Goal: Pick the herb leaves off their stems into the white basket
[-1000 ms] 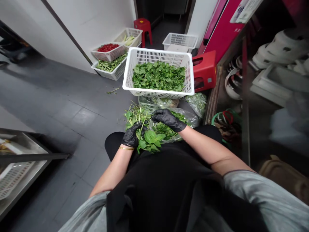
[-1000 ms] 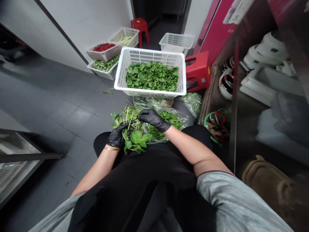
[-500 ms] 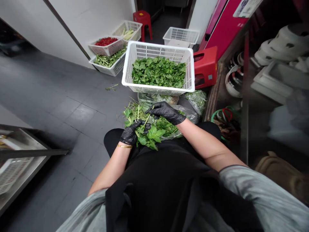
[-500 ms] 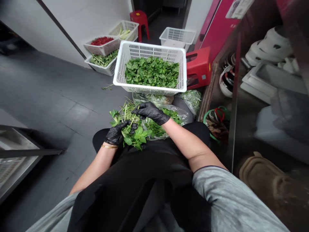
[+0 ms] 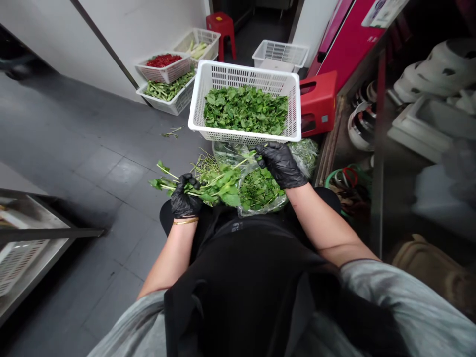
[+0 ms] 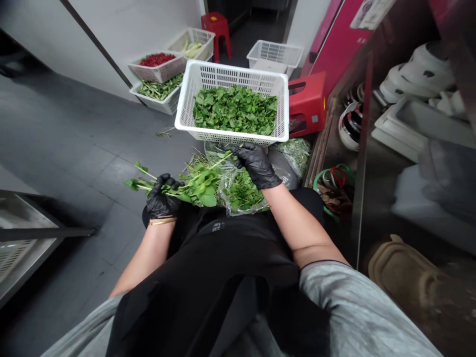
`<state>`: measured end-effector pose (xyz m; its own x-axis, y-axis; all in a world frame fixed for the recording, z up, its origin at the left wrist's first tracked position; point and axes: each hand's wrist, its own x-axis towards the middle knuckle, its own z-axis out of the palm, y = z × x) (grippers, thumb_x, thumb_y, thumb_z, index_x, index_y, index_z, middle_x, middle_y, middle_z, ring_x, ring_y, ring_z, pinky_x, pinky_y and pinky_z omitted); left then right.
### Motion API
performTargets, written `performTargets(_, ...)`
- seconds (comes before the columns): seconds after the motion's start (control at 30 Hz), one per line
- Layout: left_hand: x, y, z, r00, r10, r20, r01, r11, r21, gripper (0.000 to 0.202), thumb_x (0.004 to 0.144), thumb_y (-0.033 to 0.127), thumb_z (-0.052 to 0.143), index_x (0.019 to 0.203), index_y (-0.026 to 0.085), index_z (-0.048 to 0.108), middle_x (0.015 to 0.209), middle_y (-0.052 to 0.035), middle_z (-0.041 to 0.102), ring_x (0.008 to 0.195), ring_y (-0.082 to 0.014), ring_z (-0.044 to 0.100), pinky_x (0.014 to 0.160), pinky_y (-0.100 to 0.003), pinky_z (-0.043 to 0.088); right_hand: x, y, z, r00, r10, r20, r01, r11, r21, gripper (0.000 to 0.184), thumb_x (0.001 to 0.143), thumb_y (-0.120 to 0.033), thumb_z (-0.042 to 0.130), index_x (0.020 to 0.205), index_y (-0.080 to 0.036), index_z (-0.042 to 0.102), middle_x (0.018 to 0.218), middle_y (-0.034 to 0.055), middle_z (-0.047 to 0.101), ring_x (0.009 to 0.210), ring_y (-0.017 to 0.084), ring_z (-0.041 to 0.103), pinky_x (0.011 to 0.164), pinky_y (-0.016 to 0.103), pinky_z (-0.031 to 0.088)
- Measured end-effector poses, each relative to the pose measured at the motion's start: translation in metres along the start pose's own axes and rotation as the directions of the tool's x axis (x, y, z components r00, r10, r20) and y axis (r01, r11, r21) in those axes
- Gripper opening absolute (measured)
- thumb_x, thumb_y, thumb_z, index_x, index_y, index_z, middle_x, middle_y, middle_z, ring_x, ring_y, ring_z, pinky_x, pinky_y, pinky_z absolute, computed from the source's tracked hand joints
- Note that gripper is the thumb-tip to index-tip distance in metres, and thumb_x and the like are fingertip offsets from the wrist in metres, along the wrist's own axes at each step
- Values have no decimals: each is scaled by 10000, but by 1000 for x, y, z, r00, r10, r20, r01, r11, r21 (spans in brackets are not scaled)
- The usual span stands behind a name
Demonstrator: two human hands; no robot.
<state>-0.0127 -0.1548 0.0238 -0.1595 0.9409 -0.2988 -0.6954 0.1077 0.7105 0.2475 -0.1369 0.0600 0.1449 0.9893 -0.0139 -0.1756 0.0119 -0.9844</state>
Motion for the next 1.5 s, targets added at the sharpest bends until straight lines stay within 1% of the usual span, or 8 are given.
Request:
performTargets(0.3,2,13,-22,992,-93,82,62,945,322,174,711,288,786,777,136,732,405,93,316,342,-37,265,341,-171,202,13,0,-25,999,-11,-48,12,999,36,275,667,-378,820,666,-159,655,596,-28,594,433,54,465,406,204,365)
performTargets(0.53,-25,-14,6,926,-357,125,259,839,478,368,487,296,928,789,148,777,705,-21,709,624,-147,627,653,-277,527,7,11,8,993,59,107,-67,995,76,277,650,-364,839,684,-149,668,629,-27,588,489,60,489,439,213,393)
performTargets(0.77,-21,-16,-1,817,-534,218,437,819,371,316,661,312,860,592,118,620,403,91,337,342,-10,268,359,-152,286,31,18,-14,999,-10,-31,17,974,226,242,712,-290,801,922,-227,700,848,-40,686,552,37,499,480,184,407)
performTargets(0.97,-18,-27,2,749,-621,231,560,780,279,427,814,526,702,742,105,689,401,77,358,312,-19,211,313,-161,223,17,27,5,998,40,54,-52,971,235,277,635,-340,848,798,-193,679,870,-8,711,579,60,517,477,197,430)
performTargets(1.1,-23,-20,-1,789,-579,206,514,805,297,328,780,421,735,705,103,705,397,55,403,318,-31,262,334,-176,253,9,32,15,997,10,80,-27,977,212,315,612,-357,854,835,-196,699,914,-2,707,570,60,505,478,205,437)
performTargets(1.27,-30,-11,-4,795,-591,137,470,743,476,343,567,371,871,640,75,713,355,92,297,325,-6,203,339,-159,133,29,32,-12,995,-56,-80,69,984,167,343,688,-381,797,978,-218,710,829,-12,666,564,66,504,487,200,413)
performTargets(1.37,-31,-10,-4,845,-528,88,405,739,539,350,517,375,893,648,97,724,448,30,480,383,-37,365,372,-176,229,29,16,-28,971,-182,-156,185,983,4,354,795,-436,708,1092,-244,698,793,-13,648,552,77,506,496,210,408)
performTargets(1.5,-30,-10,-5,905,-425,11,325,707,629,335,530,392,888,664,126,735,493,20,515,416,-55,379,390,-198,225,-1,-8,-14,958,-200,205,254,924,-285,447,759,-416,769,1162,-235,707,699,-16,635,583,115,545,556,245,446)
